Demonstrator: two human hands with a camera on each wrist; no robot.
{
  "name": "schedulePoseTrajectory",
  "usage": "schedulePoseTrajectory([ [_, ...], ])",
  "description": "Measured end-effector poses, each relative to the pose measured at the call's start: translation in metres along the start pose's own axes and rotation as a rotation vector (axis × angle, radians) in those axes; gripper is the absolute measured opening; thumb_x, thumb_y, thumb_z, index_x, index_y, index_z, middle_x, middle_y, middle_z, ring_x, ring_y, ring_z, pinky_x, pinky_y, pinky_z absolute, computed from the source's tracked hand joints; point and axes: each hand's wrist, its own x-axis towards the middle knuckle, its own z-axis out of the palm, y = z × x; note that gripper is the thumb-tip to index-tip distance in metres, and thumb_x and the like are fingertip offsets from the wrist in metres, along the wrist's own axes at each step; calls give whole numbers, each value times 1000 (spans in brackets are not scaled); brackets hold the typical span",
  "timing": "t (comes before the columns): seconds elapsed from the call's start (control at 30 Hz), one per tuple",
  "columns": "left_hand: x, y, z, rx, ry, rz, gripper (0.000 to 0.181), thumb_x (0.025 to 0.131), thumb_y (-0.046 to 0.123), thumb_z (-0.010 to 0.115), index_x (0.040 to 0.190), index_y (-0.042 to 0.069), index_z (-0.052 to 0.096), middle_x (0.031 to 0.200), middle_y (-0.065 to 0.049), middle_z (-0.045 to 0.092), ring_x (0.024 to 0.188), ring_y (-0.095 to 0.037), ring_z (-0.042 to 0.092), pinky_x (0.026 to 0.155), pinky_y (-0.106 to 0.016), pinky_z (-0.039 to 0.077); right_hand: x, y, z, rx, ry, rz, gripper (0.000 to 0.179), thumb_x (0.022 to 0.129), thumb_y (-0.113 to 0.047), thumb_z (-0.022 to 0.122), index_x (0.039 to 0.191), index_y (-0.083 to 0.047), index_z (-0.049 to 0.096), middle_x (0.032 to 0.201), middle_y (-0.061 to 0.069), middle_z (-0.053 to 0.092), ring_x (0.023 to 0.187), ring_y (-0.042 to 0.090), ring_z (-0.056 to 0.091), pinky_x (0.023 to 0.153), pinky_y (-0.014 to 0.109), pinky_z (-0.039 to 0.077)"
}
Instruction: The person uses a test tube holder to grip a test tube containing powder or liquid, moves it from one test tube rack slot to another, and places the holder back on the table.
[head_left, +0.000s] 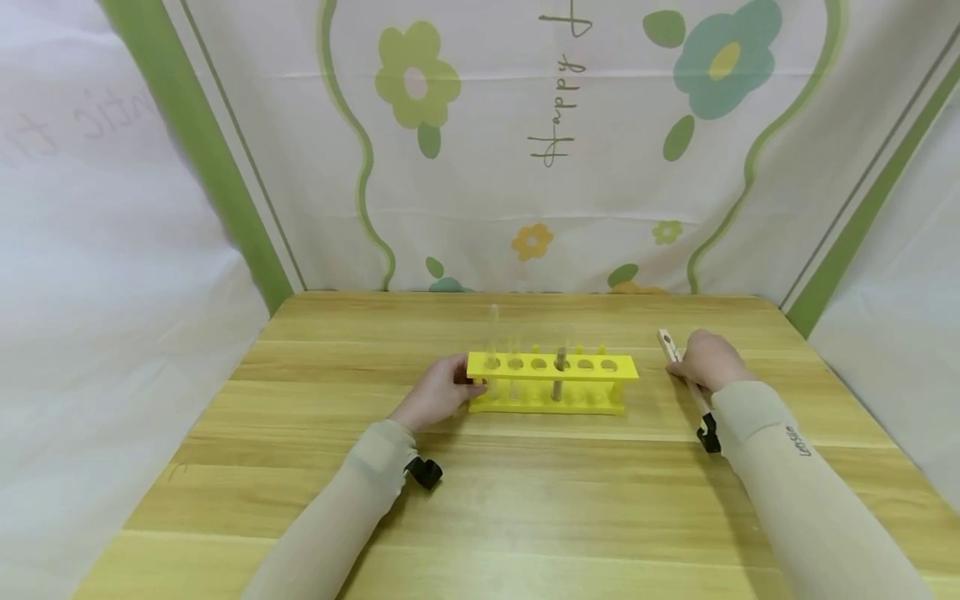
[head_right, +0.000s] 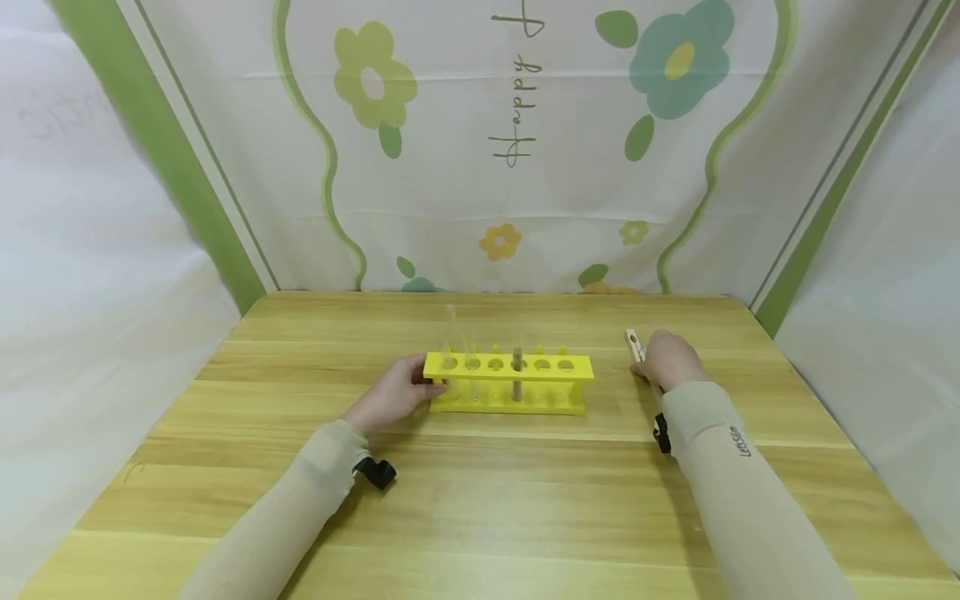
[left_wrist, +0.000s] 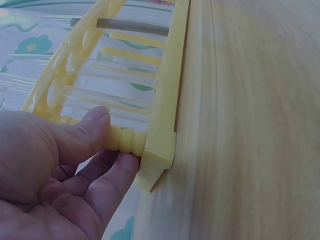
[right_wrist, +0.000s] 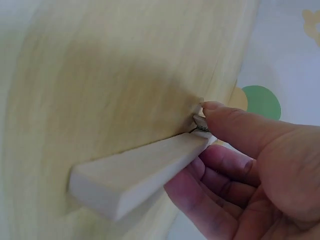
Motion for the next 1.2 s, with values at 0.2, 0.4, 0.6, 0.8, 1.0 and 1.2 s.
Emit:
schedulePoseTrajectory([
  [0.2, 0, -3, -4, 12, 17, 9, 23, 94, 11, 70, 117, 14, 66, 107, 2, 67, 95, -17, 62, 82, -34, 52, 2, -4, 3, -14, 28, -28, 35, 94, -22, 68, 70, -2, 53, 60, 7, 51, 51, 17, 49, 48, 30, 44],
  [0.4, 1, -8, -2, 15, 27, 15, 25, 93, 11, 71, 117, 13, 66, 107, 2, 68, 96, -16, 62, 83, -34, 51, 2, -6, 5, -56, 56, -61, 34, 93, -22, 68, 74, -1, 49, 65, 9, 50, 55, 20, 49, 51, 31, 44],
  [0.6, 1, -7, -1, 20, 18, 21, 25, 93, 11, 70, 118, 14, 66, 107, 3, 67, 95, -17, 62, 82, -34, 52, -2, -4, 5, -32, 46, -23, 33, 92, -23, 67, 72, -1, 52, 63, 9, 52, 52, 18, 49, 49, 30, 45],
  [0.8, 3, -6, -3, 8, 6, 33, 26, 94, 12, 70, 119, 13, 65, 107, 2, 67, 93, -18, 61, 78, -34, 52, -4, -5, 4, -35, 44, -5, 33, 91, -24, 67, 72, 0, 54, 64, 10, 54, 53, 19, 52, 49, 30, 46],
  [1.0, -3, -9, -8, 3, -12, 28, 27, 95, 13, 69, 121, 13, 63, 110, 0, 66, 96, -19, 62, 80, -34, 53, -9, -8, 1, -52, -1, -10, 46, 92, -39, 68, 77, 4, 63, 71, 16, 63, 60, 25, 60, 56, 35, 51],
  [1.2, -17, 1, -24, 23, -16, -25, 45, 94, 16, 71, 134, 9, 53, 119, -5, 59, 108, -22, 59, 87, -37, 53, -27, -9, -15, -107, 54, -136, 78, 95, -55, 58, 127, 15, 55, 122, 37, 57, 109, 55, 55, 88, 63, 45],
])
